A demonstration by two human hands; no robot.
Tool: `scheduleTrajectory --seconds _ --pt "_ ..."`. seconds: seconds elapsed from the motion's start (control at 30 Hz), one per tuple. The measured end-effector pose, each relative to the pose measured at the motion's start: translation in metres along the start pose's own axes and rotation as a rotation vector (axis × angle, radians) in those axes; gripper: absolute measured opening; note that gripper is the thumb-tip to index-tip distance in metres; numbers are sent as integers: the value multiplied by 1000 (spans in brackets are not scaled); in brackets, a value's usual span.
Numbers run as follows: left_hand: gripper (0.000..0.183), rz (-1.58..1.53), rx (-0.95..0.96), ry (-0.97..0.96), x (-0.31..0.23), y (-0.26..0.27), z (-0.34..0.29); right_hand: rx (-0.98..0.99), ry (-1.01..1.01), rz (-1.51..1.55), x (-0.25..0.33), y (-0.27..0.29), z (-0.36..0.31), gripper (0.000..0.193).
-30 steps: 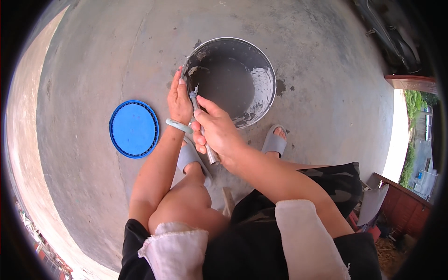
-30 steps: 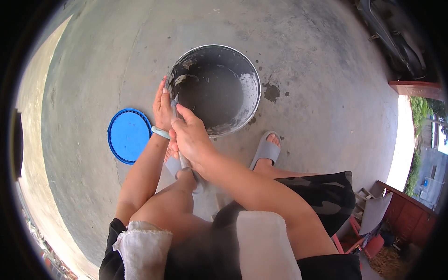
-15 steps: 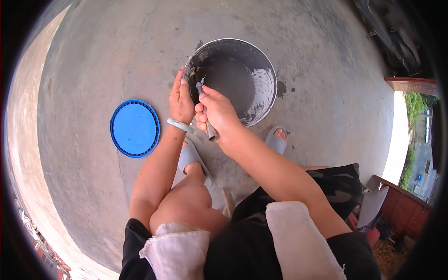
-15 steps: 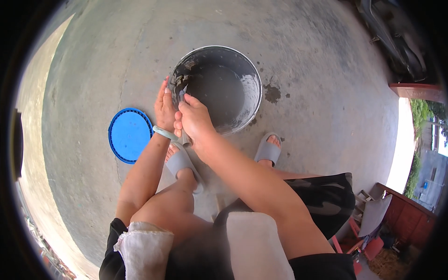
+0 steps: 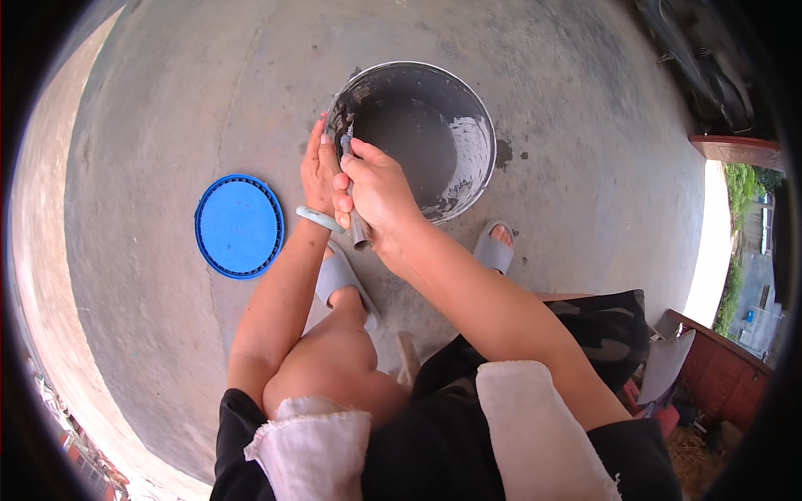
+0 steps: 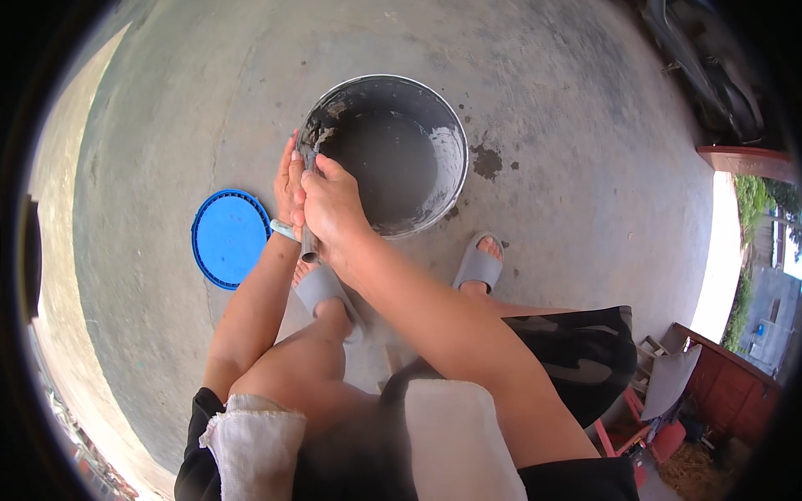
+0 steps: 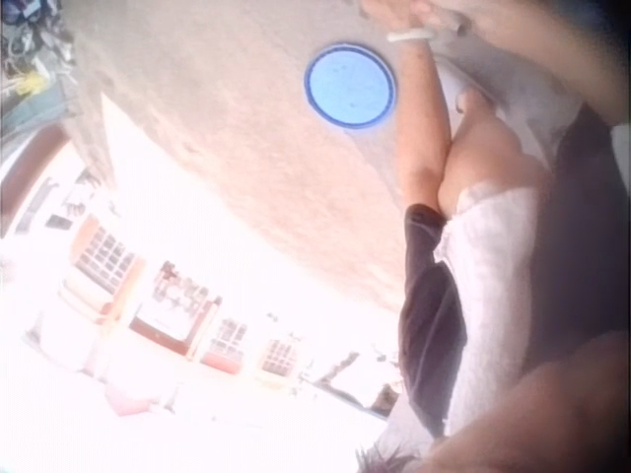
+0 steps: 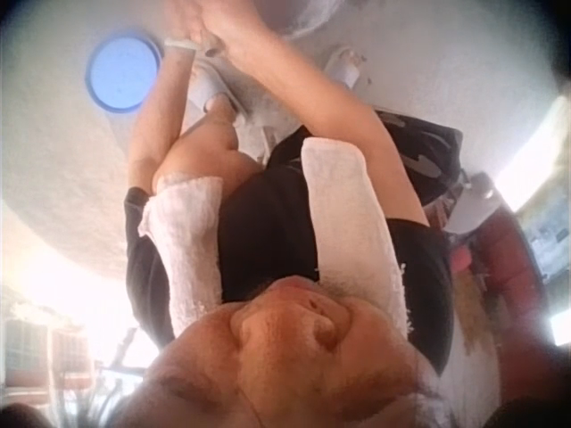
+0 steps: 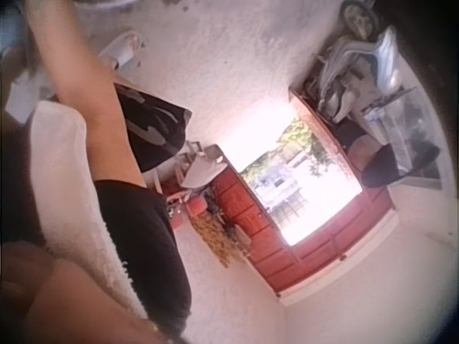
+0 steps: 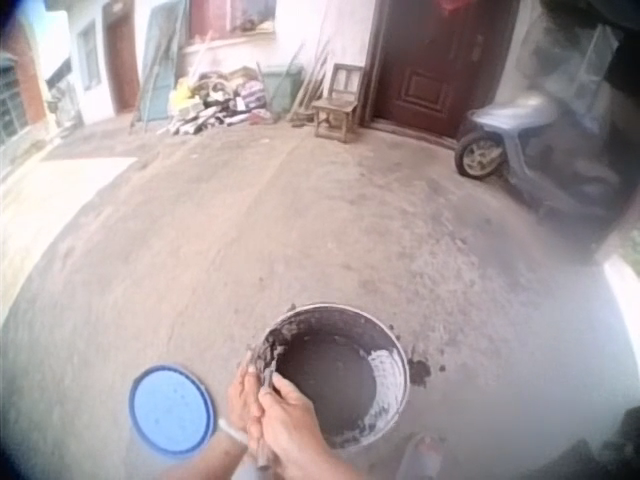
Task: The person stirs a gray liquid in a bucket with a spatula and scrapes excess material from the rim.
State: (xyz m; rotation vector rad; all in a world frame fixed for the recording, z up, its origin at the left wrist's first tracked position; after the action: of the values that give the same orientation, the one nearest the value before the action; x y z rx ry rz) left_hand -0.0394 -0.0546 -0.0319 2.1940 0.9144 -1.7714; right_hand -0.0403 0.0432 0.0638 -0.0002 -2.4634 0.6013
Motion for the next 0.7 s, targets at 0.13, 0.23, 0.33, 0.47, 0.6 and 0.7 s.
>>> scheduleTrajectory --seconds 0.13,0.23,0.33,0.47,0.6,0.7 --pt "41 -353 67 45 23 19 8 -42 18 87 -1 -24 5 36" --pt "40 -273 80 71 27 14 11 -22 40 176 -1 -30 28 47" --pt "40 -300 153 52 28 20 12 -101 2 162 -4 -37 27 12" --pt "40 -177 192 112 50 39 22 -55 42 48 -11 -31 19 27" --pt "46 -26 37 -10 16 7 8 5 6 69 0 -6 8 44" --pt "48 -146 96 -56 18 8 7 -28 40 24 0 -13 6 41"
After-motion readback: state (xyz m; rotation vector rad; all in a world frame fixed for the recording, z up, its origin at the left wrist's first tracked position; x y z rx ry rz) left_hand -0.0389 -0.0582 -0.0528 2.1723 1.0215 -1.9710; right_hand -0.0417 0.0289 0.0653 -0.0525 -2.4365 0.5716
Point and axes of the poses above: each hand's wrist, its own z-axis towards the middle knuckle, its own y-axis out of the back of the hand, x = y × z, the point moved 4 cm from there along z, towards the middle knuckle, and after that the axes turned 6 degrees about -z, right-handed, at the moved point
